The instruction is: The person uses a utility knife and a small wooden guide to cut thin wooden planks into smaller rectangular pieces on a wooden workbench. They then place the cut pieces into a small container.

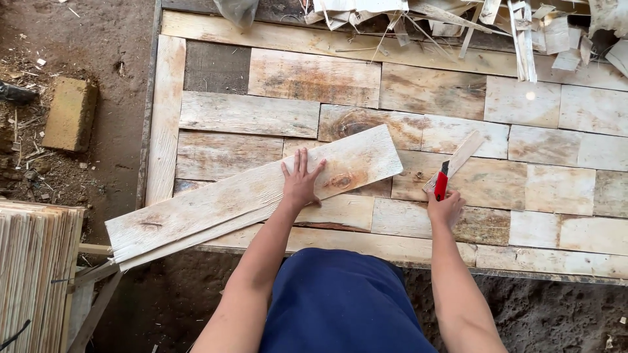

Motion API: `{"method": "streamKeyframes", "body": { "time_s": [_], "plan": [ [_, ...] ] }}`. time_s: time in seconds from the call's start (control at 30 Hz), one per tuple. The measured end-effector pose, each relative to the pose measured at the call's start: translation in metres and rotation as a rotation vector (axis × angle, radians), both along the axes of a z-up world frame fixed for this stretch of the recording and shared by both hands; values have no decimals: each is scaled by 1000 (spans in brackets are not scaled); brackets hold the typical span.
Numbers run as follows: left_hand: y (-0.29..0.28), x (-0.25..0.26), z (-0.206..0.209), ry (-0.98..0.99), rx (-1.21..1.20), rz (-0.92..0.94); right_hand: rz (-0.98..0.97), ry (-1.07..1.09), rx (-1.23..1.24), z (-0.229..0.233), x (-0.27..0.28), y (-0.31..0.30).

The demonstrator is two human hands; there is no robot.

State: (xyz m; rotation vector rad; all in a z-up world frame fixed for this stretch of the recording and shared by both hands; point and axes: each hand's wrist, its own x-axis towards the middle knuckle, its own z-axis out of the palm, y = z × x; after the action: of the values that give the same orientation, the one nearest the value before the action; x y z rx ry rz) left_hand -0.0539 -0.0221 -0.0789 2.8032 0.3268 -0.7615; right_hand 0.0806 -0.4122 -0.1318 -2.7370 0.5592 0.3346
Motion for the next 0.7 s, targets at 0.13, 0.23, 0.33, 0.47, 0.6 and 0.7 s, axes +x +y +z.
{"method": "streamKeyframes", "body": {
  "time_s": [0.13, 0.23, 0.33, 0.47, 0.6, 0.7],
  "plan": [
    [-1, 0, 3, 5, -5, 3, 72, -46, -19, -1, 5, 8],
    [0, 3, 5, 17, -8, 11, 34, -248, 121, 43, -3, 58],
    [-2, 2, 3, 7, 5, 8, 222, -417, 411, 117, -13, 136],
    [-3, 2, 2, -3, -4, 20, 492, 82, 457, 154, -36, 209],
    [-2, 3, 4, 2, -1, 55, 809, 344, 267, 73, -30, 234],
    [-4, 5, 0, 8, 1, 72, 840, 338, 127, 51, -34, 251]
  ]
}}
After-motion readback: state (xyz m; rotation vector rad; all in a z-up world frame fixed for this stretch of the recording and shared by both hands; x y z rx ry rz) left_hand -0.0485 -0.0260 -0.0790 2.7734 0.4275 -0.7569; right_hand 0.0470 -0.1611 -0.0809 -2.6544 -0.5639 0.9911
